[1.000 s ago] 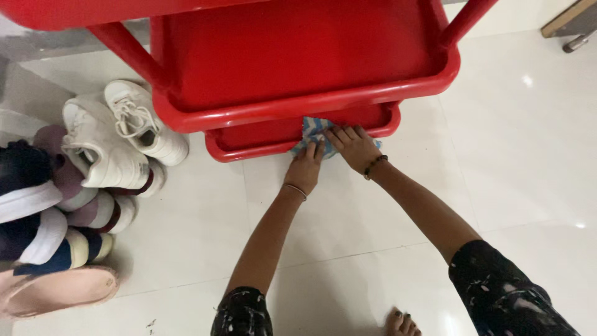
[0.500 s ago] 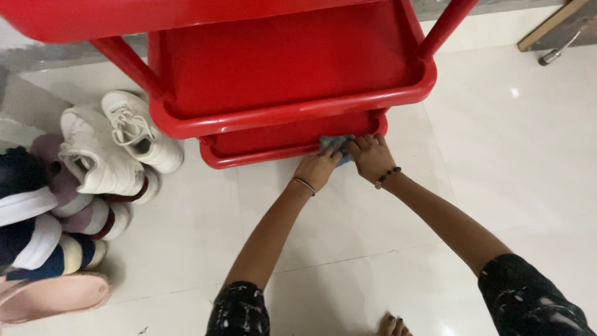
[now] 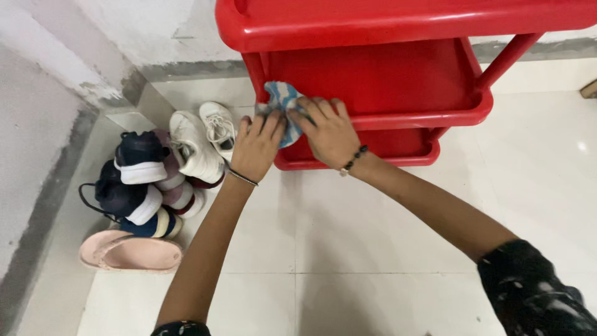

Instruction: The person wipes the shelves of a red plastic shoe rack with a cloth, then places several pairs of shoes and slippers from the floor onto the rack shelves.

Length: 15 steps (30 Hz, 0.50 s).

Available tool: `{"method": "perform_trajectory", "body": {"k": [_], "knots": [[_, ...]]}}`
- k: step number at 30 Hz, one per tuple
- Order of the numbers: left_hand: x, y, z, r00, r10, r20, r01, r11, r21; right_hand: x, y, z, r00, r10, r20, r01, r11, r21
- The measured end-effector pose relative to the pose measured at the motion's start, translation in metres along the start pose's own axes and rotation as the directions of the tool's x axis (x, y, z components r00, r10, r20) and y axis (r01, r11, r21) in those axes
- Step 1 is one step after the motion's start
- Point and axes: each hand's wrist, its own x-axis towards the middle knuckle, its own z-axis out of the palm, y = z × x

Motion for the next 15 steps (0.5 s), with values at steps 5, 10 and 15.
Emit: {"method": "perform_trajectory", "body": {"k": [5,10,15], "knots": [[-0.004,0.004,0.005,0.972,-0.191,0.140,0.171,0.975,0.144,0.026,-0.038,0.043,0.960,0.067,0.271,-0.089,0.993,0.071],[0.011,0.038,0.017,0.956,-0.202,0.211,0.237,0.959,-0.157,-0.007,0.004,0.055,0.937,0.026,0.349,-0.013,0.999,-0.039],[0.065,0.103,0.022,0.959,-0.115,0.258,0.163,0.971,-0.176,-0.072,0.069,0.016,0.941,0.080,0.329,-0.028,0.987,-0.161]]}}
